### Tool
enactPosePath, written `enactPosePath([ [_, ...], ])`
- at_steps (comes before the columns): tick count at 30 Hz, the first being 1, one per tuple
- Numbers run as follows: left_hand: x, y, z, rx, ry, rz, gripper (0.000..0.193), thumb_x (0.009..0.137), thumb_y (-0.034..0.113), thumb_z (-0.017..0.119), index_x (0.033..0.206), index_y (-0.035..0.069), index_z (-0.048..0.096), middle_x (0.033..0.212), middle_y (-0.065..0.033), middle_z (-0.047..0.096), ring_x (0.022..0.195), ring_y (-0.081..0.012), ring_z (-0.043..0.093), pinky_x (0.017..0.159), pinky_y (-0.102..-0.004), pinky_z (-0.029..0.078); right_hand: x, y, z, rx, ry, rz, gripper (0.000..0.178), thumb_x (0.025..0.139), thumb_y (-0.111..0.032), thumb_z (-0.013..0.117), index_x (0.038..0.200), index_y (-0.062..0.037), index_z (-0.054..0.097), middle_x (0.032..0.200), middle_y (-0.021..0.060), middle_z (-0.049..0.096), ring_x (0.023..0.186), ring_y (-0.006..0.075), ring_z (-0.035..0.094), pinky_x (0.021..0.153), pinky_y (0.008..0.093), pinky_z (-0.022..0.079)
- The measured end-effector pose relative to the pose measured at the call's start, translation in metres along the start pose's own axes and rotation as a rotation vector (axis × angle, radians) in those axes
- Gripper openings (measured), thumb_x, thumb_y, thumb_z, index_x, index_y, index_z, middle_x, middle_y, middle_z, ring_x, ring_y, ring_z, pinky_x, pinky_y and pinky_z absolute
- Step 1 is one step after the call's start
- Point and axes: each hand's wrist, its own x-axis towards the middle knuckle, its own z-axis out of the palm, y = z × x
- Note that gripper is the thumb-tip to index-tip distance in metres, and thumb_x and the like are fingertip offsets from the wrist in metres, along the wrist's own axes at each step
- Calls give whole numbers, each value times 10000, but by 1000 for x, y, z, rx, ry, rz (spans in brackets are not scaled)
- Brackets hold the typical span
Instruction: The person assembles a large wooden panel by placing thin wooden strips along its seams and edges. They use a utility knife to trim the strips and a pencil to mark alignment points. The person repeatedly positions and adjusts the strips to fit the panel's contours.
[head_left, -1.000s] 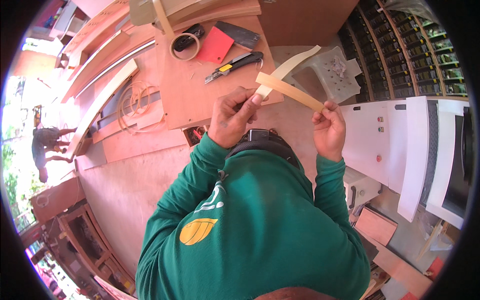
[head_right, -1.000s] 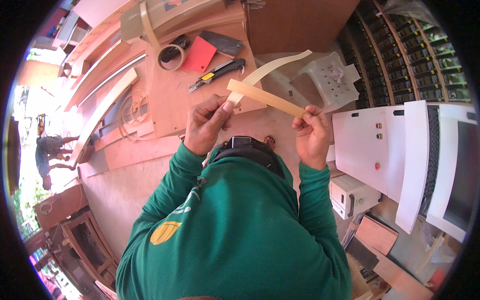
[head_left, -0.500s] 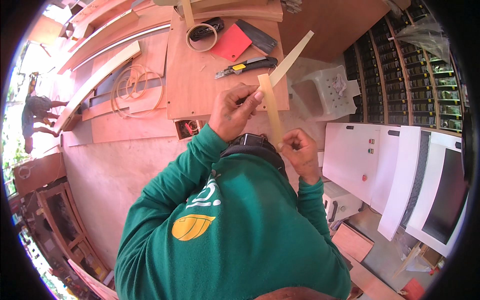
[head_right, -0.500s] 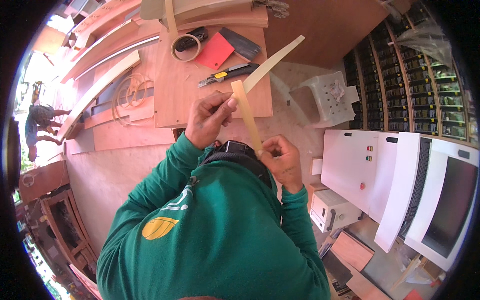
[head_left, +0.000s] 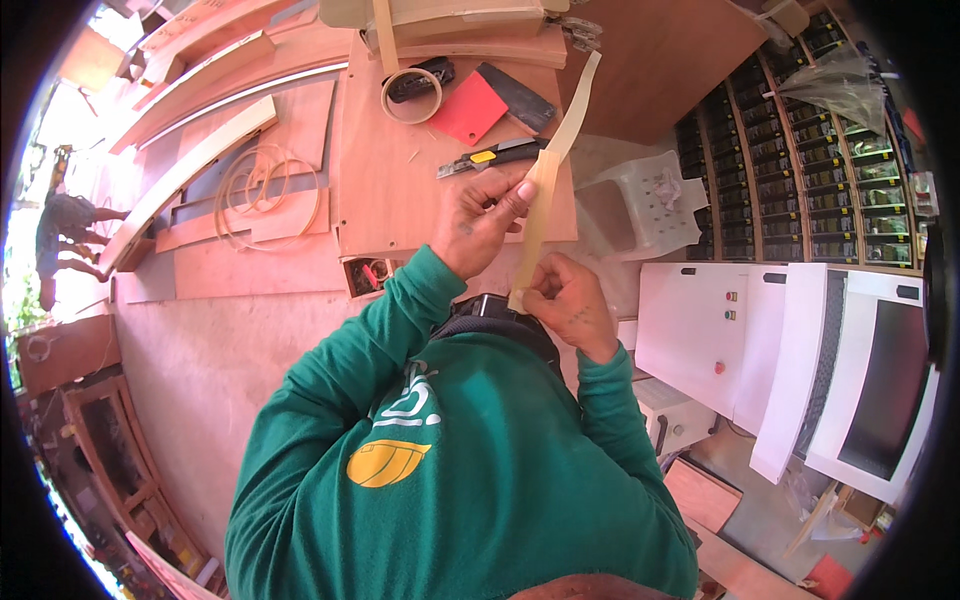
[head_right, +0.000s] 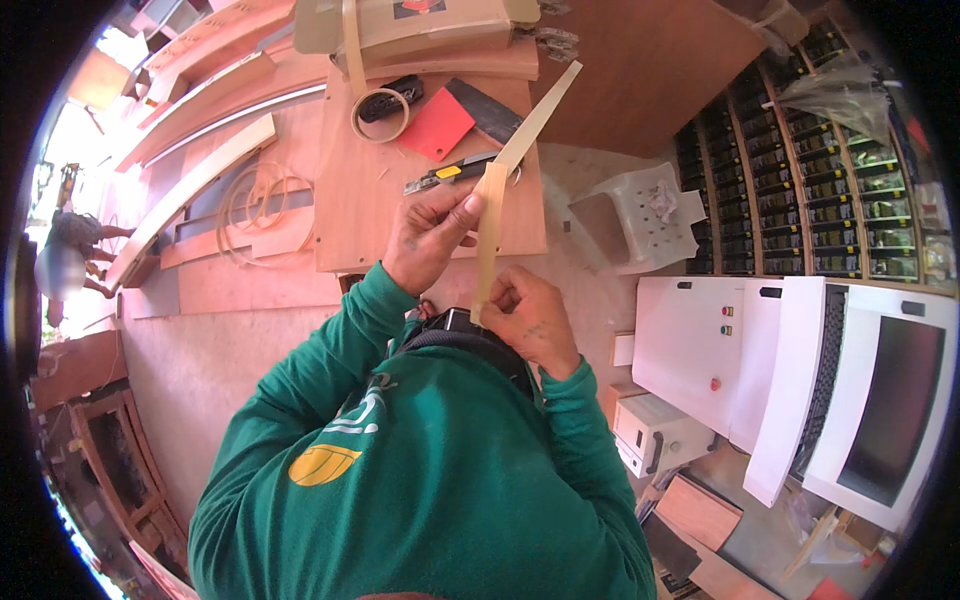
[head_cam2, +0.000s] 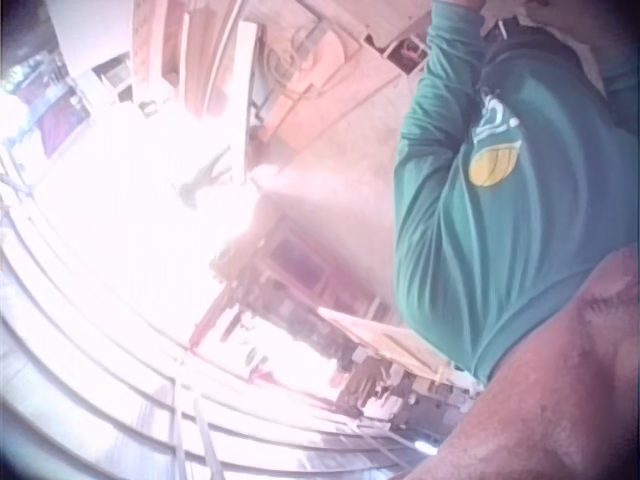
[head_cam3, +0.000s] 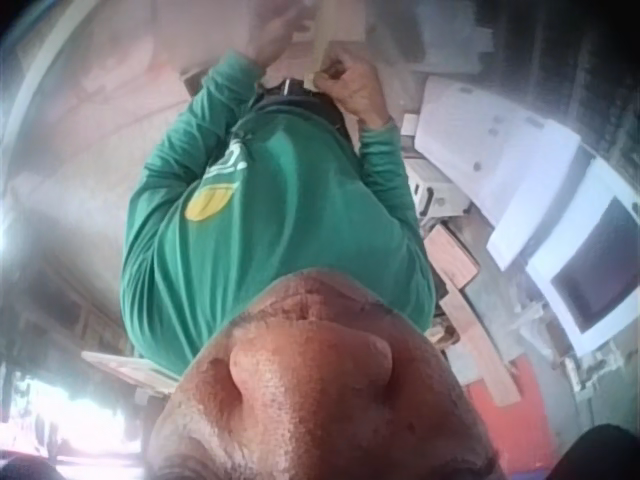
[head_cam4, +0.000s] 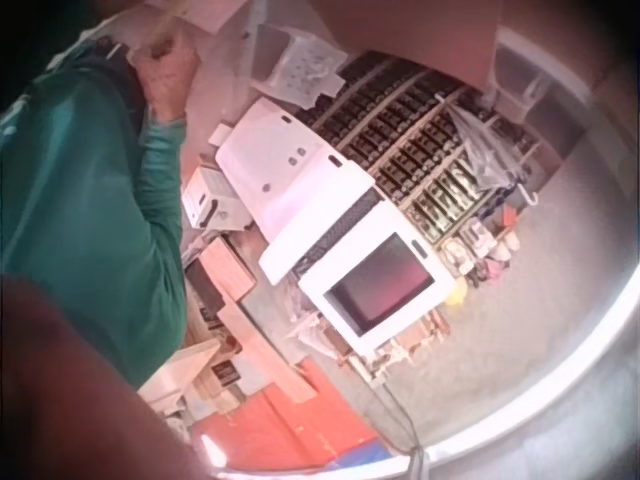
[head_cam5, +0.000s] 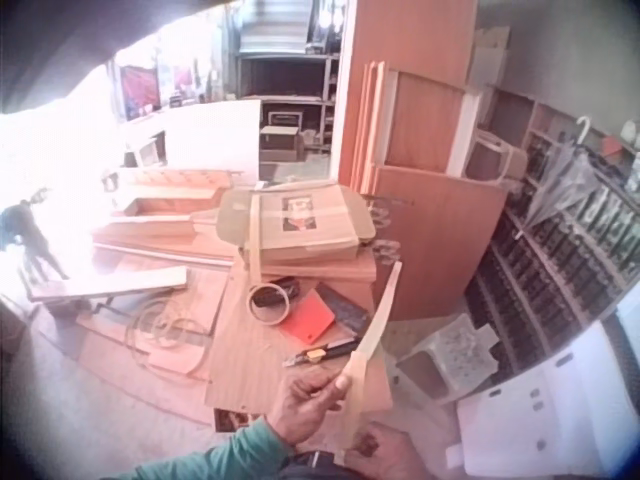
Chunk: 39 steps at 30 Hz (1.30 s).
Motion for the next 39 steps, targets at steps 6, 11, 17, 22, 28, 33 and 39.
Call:
enactPosePath([
  [6,17,5,-2,72,-125,81,411,1141,305,682,1396,-8,757,1076,-13,737,968,-82,668,839,-284,575,16,-9,26,-37,16,-119,257,879,-169,826,1017,4,694,857,116,739,757,214,728,717,362,586],
  [11,20,19,-6,222,-254,103,432,1121,319,712,1350,-42,769,1014,-26,731,926,-90,654,806,-295,562,40,-12,37,-129,-38,-231,369,908,-254,826,1116,33,724,926,152,790,842,266,775,778,390,608],
  [17,16,37,-7,378,-366,27,386,1113,313,719,1221,-48,801,972,-51,749,855,-87,648,744,-319,563,52,-12,55,240,-17,-182,445,847,-174,839,1196,71,711,1074,197,789,1000,276,772,847,404,598],
  [22,14,29,-14,411,-368,53,384,1109,307,726,1230,-51,795,962,-52,756,873,-88,646,761,-316,563,51,-12,59,180,-13,-309,403,881,-150,830,1196,77,722,1079,187,800,994,252,772,853,398,601],
  [28,8,36,-21,414,-409,3,333,1100,252,738,1224,-51,795,942,-54,750,904,-99,649,793,-314,566,24,-18,45,403,18,-92,295,1062,-192,737,1188,74,749,990,143,816,898,199,805,780,350,636],
  [33,12,17,-27,398,-366,108,321,1087,240,751,1208,-54,801,945,-58,741,873,-106,650,771,-314,565,8,-19,36,497,92,-90,279,1112,-188,681,1172,75,754,1046,166,815,928,222,815,791,338,656],
  [39,15,20,-38,489,-296,120,353,1090,265,740,1229,-53,803,939,-61,728,843,-131,651,772,-323,560,-12,-26,-2,552,290,-171,297,1121,-181,654,1212,84,753,1076,209,813,919,255,819,836,356,660],
])
